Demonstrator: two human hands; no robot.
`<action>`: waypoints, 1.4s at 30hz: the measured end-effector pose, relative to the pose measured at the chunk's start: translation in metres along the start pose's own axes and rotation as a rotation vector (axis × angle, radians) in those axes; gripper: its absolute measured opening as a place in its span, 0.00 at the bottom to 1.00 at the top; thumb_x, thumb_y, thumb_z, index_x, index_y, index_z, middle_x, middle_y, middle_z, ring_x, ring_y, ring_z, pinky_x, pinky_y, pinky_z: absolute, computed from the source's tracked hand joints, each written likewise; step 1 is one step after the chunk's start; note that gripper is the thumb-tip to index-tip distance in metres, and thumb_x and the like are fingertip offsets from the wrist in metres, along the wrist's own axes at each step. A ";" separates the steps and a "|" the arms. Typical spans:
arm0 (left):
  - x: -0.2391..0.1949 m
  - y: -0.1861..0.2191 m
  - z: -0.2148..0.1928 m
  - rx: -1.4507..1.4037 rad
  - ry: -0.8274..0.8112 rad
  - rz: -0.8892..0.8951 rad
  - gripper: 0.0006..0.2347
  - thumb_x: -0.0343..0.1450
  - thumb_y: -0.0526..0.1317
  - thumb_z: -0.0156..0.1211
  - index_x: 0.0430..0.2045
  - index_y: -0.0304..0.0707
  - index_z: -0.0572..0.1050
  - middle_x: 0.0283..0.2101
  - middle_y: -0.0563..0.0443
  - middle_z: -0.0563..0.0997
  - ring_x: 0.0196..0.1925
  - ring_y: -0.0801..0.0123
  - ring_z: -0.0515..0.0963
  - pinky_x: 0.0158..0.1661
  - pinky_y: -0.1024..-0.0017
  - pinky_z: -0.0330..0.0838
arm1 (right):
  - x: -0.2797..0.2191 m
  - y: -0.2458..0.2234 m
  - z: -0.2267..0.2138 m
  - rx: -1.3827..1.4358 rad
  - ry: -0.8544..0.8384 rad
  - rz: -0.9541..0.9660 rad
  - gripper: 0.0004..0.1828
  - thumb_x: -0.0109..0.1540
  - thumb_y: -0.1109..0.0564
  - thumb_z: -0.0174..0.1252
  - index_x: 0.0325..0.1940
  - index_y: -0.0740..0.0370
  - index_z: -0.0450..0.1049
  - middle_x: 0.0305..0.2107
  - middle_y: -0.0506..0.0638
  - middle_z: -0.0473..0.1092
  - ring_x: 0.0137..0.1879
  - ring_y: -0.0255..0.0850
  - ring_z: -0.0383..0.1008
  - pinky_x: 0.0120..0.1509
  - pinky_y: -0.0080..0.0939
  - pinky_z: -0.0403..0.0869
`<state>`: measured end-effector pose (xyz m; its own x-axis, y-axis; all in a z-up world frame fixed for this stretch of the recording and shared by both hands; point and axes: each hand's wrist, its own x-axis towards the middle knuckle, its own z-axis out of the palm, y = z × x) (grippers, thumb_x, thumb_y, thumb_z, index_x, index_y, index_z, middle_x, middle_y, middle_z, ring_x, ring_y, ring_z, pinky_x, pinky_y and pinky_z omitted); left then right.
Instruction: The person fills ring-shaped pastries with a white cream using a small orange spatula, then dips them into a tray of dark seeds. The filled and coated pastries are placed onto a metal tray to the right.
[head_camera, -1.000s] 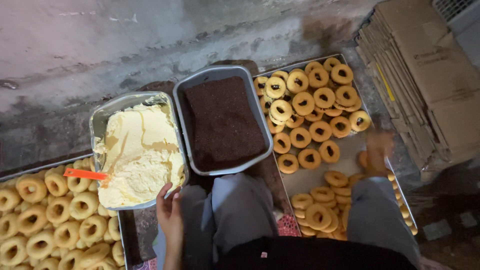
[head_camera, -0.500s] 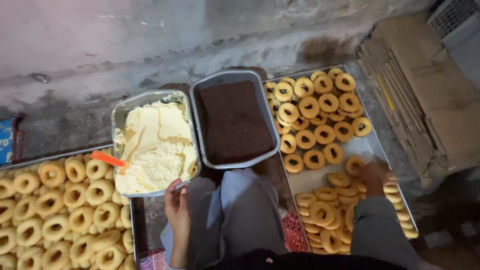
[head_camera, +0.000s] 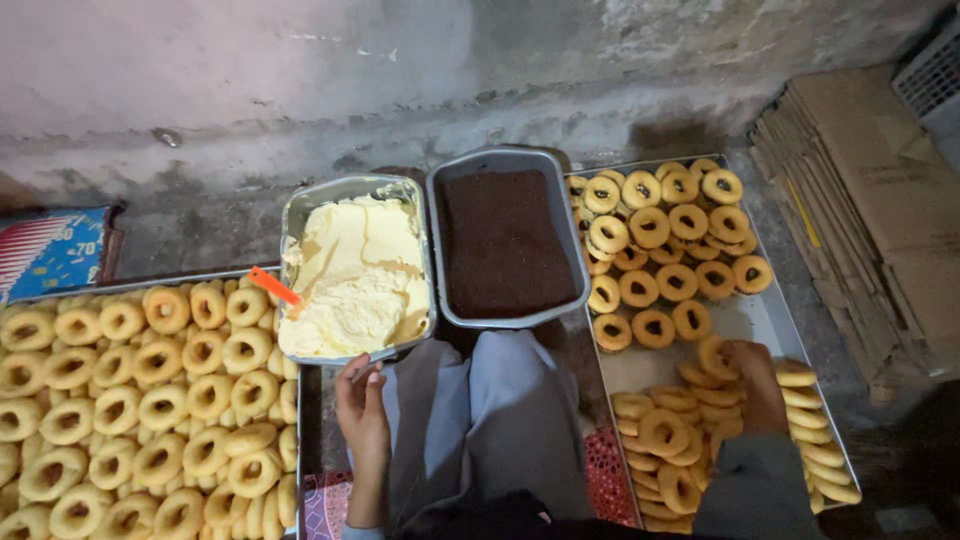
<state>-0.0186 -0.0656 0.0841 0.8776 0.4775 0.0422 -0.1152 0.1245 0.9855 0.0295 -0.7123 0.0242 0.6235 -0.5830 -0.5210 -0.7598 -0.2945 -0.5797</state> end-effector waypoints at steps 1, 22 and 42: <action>0.000 0.001 0.001 -0.001 -0.006 0.007 0.13 0.76 0.30 0.52 0.55 0.34 0.70 0.54 0.47 0.76 0.54 0.69 0.78 0.52 0.71 0.75 | -0.005 -0.004 0.001 -0.030 -0.116 0.035 0.22 0.60 0.43 0.64 0.47 0.63 0.78 0.44 0.67 0.76 0.49 0.67 0.75 0.49 0.67 0.71; -0.056 -0.003 0.020 -0.079 -0.203 -0.137 0.07 0.75 0.33 0.57 0.46 0.34 0.76 0.43 0.53 0.81 0.47 0.75 0.78 0.50 0.77 0.71 | -0.087 -0.063 0.079 -0.977 -0.066 -0.165 0.36 0.58 0.38 0.65 0.70 0.44 0.67 0.68 0.55 0.65 0.74 0.60 0.61 0.73 0.86 0.46; -0.056 -0.016 -0.002 -0.039 -0.210 -0.152 0.07 0.75 0.31 0.56 0.45 0.33 0.77 0.44 0.51 0.81 0.48 0.72 0.79 0.50 0.76 0.72 | -0.116 -0.015 0.074 -0.871 0.261 -0.507 0.30 0.57 0.39 0.65 0.61 0.48 0.73 0.48 0.59 0.78 0.58 0.63 0.75 0.62 0.61 0.74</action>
<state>-0.0667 -0.0927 0.0655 0.9630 0.2603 -0.0690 0.0113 0.2169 0.9761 -0.0182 -0.5839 0.0469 0.9264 -0.3531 -0.1310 -0.3544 -0.9350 0.0146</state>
